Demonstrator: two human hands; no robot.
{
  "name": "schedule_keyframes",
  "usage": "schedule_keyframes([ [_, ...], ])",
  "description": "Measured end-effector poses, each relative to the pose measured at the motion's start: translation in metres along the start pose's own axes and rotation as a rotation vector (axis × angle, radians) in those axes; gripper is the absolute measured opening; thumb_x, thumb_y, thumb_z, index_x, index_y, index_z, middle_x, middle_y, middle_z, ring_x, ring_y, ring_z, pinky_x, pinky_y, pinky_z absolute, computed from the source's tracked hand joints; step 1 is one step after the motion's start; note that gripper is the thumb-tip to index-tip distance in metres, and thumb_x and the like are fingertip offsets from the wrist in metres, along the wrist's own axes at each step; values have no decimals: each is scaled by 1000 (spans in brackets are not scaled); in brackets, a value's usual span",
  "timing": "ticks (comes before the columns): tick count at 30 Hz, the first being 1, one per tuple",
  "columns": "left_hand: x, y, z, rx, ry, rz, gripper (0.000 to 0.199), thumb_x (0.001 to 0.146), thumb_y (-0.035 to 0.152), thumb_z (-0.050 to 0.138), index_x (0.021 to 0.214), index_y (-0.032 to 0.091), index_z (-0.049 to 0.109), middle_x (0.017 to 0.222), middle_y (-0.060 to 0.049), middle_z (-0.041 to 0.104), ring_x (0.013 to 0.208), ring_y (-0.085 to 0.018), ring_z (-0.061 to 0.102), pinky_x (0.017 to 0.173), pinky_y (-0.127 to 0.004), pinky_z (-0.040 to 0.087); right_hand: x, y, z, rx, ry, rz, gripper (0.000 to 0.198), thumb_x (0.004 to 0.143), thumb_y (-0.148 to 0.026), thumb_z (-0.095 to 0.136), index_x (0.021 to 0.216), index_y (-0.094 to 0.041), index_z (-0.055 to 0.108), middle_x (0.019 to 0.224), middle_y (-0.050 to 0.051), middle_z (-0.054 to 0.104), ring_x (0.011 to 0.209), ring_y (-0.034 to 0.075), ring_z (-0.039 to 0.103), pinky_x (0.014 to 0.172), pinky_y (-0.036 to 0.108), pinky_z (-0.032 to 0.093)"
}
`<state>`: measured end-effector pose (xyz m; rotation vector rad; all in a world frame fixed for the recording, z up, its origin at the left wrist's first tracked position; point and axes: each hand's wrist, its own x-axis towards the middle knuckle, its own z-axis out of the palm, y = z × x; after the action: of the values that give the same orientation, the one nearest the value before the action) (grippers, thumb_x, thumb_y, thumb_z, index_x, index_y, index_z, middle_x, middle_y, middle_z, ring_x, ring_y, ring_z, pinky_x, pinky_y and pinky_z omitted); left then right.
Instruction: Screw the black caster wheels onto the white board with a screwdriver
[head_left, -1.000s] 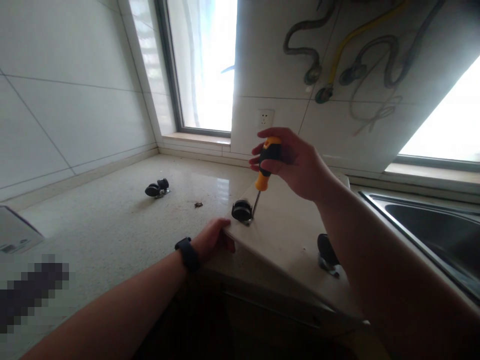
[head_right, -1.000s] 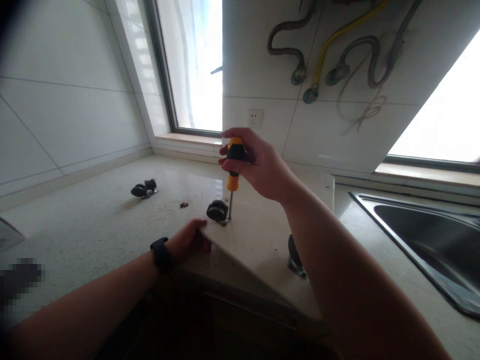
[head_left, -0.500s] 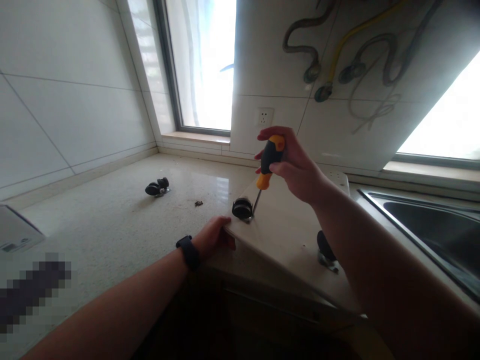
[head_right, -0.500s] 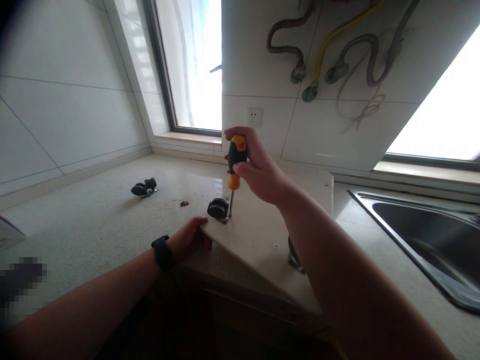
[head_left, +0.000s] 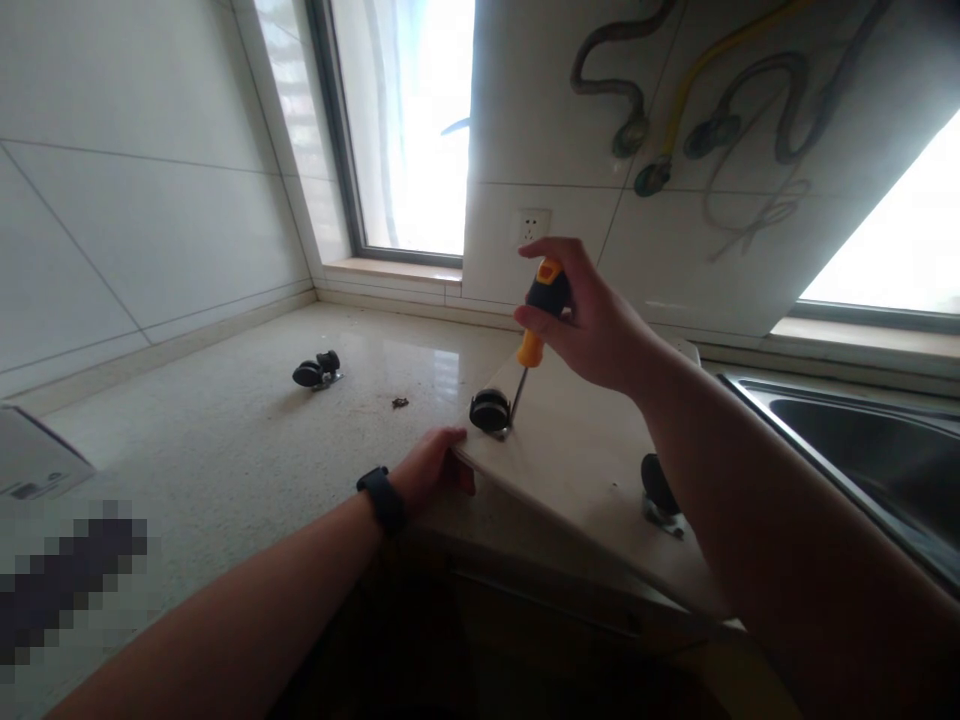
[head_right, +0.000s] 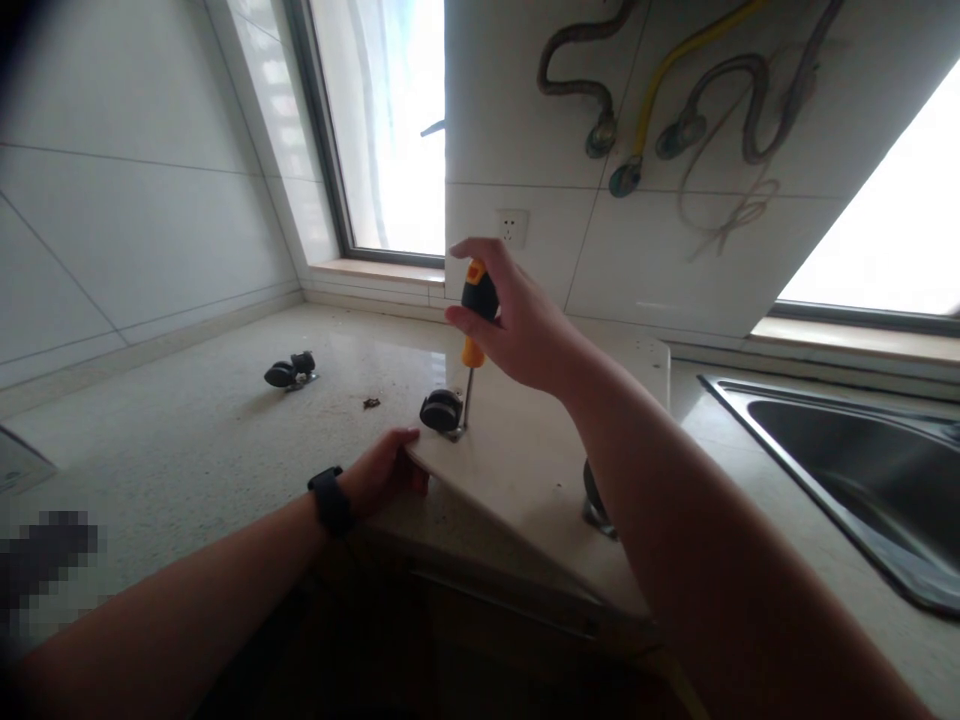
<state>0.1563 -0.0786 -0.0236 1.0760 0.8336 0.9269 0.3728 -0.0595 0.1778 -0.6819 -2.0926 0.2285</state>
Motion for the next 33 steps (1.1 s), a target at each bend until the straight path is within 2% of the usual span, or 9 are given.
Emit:
schedule_keyframes([
  [4, 0, 0, 0, 10, -15, 19, 50, 90, 52, 48, 60, 16, 65, 49, -8, 63, 46, -18, 58, 56, -31, 47, 4, -3, -7, 331, -143, 70, 52, 92, -17, 60, 139, -33, 45, 129, 4, 60, 114, 22, 67, 88, 40, 63],
  [6, 0, -1, -1, 20, -23, 31, 52, 91, 53, 49, 59, 16, 65, 49, -9, 63, 46, -18, 59, 57, -31, 47, 6, -6, -9, 324, -130, 86, 51, 88, -18, 66, 135, -30, 49, 118, 3, 64, 106, 21, 70, 88, 39, 62],
  [12, 2, -5, -6, 59, -43, 51, 58, 94, 55, 46, 56, 16, 66, 53, -11, 65, 50, -19, 62, 59, -32, 48, 13, -11, -11, -22, 26, 60, 51, 72, -33, 89, 116, -23, 66, 91, -2, 63, 79, 15, 62, 71, 33, 55],
  [17, 2, -2, -3, 71, -36, 58, 55, 93, 53, 46, 55, 17, 64, 49, -9, 63, 47, -18, 60, 58, -32, 47, 15, -13, -5, -302, 196, 76, 35, 72, -31, 87, 99, -21, 69, 72, -5, 54, 63, 11, 45, 57, 30, 40],
  [21, 0, 0, -1, 73, -35, 52, 55, 92, 54, 46, 55, 17, 64, 49, -9, 62, 46, -18, 60, 57, -32, 47, 14, -23, 2, -506, 254, 181, 31, 71, -32, 85, 94, -22, 66, 71, -2, 57, 63, 14, 48, 59, 33, 43],
  [25, -1, 0, -1, 81, -27, 47, 56, 92, 55, 46, 56, 17, 64, 49, -10, 63, 47, -18, 60, 56, -31, 47, 16, -34, 8, -684, 300, 288, 32, 72, -32, 83, 94, -22, 64, 79, 5, 62, 73, 22, 56, 69, 42, 51],
  [29, -3, 1, -1, 87, -30, 56, 55, 93, 57, 46, 59, 17, 65, 50, -9, 64, 47, -18, 59, 57, -31, 47, 24, -32, 4, -665, 214, 269, 39, 72, -32, 85, 101, -20, 62, 79, 7, 58, 87, 32, 62, 85, 56, 55],
  [31, -5, 2, 1, 89, -37, 62, 55, 93, 57, 46, 62, 17, 66, 50, -9, 64, 46, -18, 59, 57, -32, 47, 28, -25, -3, -486, 96, 246, 44, 73, -28, 85, 109, -21, 60, 80, 6, 57, 89, 31, 63, 87, 57, 57],
  [33, -7, 4, 2, 95, -44, 69, 56, 93, 59, 45, 63, 17, 66, 50, -9, 63, 46, -18, 59, 56, -31, 46, 31, -17, -12, -224, -53, 262, 49, 77, -24, 83, 118, -24, 56, 85, 5, 60, 84, 27, 65, 78, 50, 62],
])
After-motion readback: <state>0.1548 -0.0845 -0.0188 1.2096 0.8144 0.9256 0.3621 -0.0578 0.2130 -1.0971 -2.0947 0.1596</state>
